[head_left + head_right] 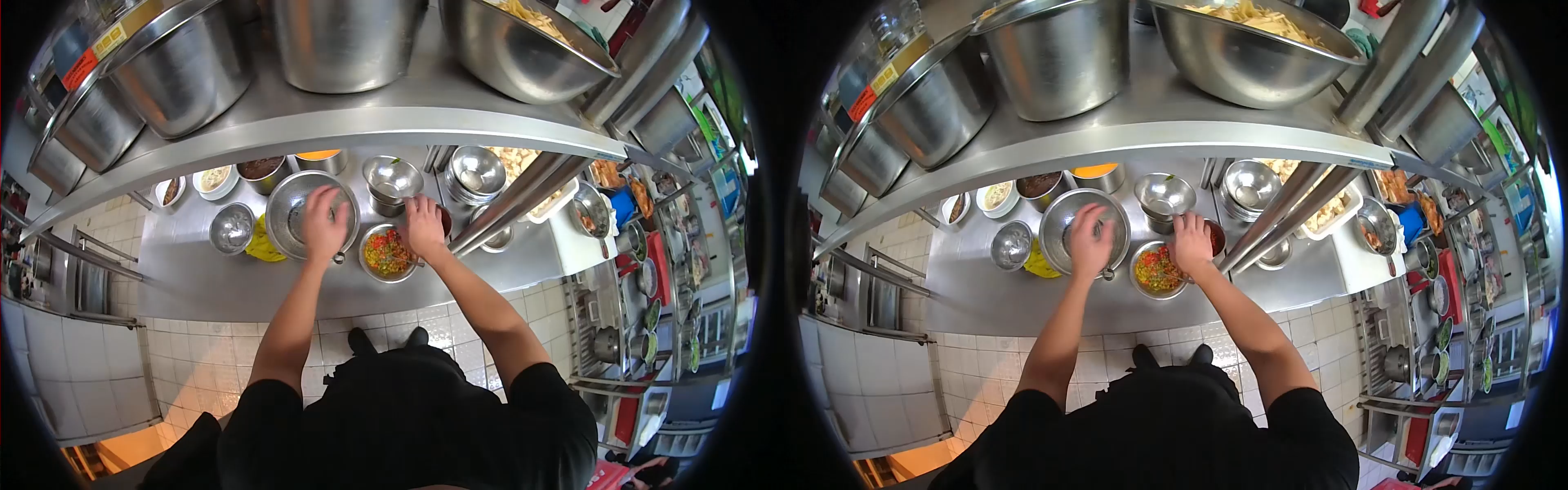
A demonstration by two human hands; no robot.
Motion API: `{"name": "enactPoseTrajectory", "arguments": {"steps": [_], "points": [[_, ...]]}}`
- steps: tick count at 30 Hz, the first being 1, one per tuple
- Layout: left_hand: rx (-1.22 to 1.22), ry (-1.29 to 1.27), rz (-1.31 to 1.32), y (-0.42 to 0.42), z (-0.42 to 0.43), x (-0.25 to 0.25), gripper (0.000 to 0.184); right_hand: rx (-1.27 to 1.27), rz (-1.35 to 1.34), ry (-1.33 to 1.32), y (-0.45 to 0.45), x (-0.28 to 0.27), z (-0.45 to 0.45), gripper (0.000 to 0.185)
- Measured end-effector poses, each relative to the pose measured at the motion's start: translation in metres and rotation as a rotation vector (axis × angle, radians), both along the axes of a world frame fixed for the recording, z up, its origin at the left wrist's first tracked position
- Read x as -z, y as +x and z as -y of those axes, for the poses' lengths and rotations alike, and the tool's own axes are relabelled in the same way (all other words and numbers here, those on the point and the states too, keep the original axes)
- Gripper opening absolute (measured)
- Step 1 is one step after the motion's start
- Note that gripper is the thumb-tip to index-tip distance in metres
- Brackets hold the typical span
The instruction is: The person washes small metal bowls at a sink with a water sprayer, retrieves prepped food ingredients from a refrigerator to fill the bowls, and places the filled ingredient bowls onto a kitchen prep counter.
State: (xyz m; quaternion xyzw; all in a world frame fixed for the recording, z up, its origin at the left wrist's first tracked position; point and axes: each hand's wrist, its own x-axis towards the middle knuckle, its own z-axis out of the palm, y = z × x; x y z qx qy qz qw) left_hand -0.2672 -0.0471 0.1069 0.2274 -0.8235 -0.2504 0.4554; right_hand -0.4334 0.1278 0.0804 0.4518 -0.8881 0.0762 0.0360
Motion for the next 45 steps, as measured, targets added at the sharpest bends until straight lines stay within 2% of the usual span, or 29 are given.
{"name": "enactPoseTrajectory", "arguments": {"steps": [2,3,6,10,13,16,19,22,23,24,25,27,28,29,30,31,32,34,35,36,37,38,39,40,42,43,44,45], "points": [[-0.087,0.095,-0.052,0.039,0.008,0.005,0.025,-0.011,-0.164,0.128,-0.012,0.018,0.027,0.084],[-0.108,0.175,-0.069,0.061,0.008,0.007,0.023,0.008,-0.129,0.229,-0.004,0.002,0.037,0.093],[-0.168,0.264,-0.144,0.127,0.006,0.026,0.018,-0.037,-0.058,0.316,-0.002,-0.021,0.056,0.096],[-0.326,0.352,-0.154,0.200,0.002,0.074,0.016,-0.147,-0.056,0.325,-0.007,-0.012,0.064,0.087],[-0.383,0.815,-0.251,0.240,0.020,0.131,0.017,-0.163,-0.083,0.327,-0.006,-0.007,0.061,0.082],[-0.431,1.130,-0.228,0.251,0.050,0.152,0.028,-0.122,-0.073,0.350,-0.005,-0.010,0.067,0.079],[-0.400,1.336,-0.363,0.235,0.104,0.177,0.045,-0.117,-0.149,0.308,-0.008,0.003,0.071,0.073],[-0.602,1.429,-0.255,0.211,0.160,0.173,0.054,-0.096,-0.152,0.161,0.020,-0.015,0.067,0.069],[-0.464,1.404,-0.297,0.216,0.175,0.197,0.057,-0.128,-0.073,0.201,0.027,-0.027,0.062,0.066],[-0.313,1.384,-0.335,0.224,0.194,0.224,0.061,-0.154,-0.137,0.079,0.031,-0.014,0.051,0.065],[-0.279,1.482,-0.382,0.222,0.214,0.234,0.060,-0.231,-0.105,-0.062,0.036,-0.017,0.038,0.059],[-0.249,1.548,-0.357,0.225,0.236,0.237,0.050,-0.271,-0.012,-0.077,0.060,-0.040,0.009,0.050],[-0.384,1.565,-0.397,0.224,0.248,0.238,0.044,-0.349,0.008,-0.188,0.063,-0.035,-0.010,0.051],[-0.398,1.538,-0.411,0.233,0.267,0.249,0.040,-0.386,0.232,-0.129,0.072,-0.065,-0.030,0.046],[-0.391,1.396,-0.419,0.238,0.271,0.242,0.036,-0.403,0.280,-0.199,0.064,-0.047,-0.051,0.033],[-0.385,1.254,-0.428,0.243,0.279,0.224,0.033,-0.349,0.365,-0.163,0.065,-0.052,-0.077,0.027],[-0.437,1.125,-0.307,0.241,0.298,0.199,0.031,-0.297,0.446,-0.130,0.062,-0.058,-0.103,0.022],[-0.532,0.851,-0.077,0.240,0.337,0.141,0.028,-0.112,0.529,-0.237,0.044,-0.050,-0.159,0.016],[-0.578,0.709,0.037,0.236,0.342,0.119,0.027,0.066,0.588,-0.371,0.030,-0.034,-0.187,0.014],[-0.419,0.758,-0.100,0.217,0.339,0.100,0.027,0.241,0.643,-0.505,0.013,-0.012,-0.211,0.013],[-0.260,0.801,-0.238,0.183,0.331,0.077,0.027,0.368,0.762,-0.771,-0.009,0.005,-0.227,0.015],[-0.101,0.841,-0.375,0.147,0.314,0.049,0.027,0.506,0.655,-0.733,-0.030,0.005,-0.235,0.022],[-0.119,0.908,-0.244,0.109,0.277,0.015,0.027,0.596,0.625,-0.701,-0.056,0.011,-0.235,0.026],[-0.003,0.972,-0.225,0.074,0.252,0.006,0.027,0.684,0.595,-0.669,-0.083,0.013,-0.236,0.030],[0.135,1.044,-0.088,0.010,0.187,-0.014,0.030,0.678,0.589,-0.628,-0.096,-0.041,-0.196,0.033],[0.164,1.044,0.027,-0.019,0.146,-0.026,0.032,0.622,0.790,-0.790,-0.142,-0.002,-0.186,0.033],[0.232,1.119,0.097,-0.048,0.139,0.002,0.032,0.604,0.817,-0.818,-0.153,-0.014,-0.165,0.036],[0.224,1.158,0.153,-0.073,0.092,-0.015,0.027,0.674,0.967,-0.774,-0.188,0.013,-0.153,0.051]]}}
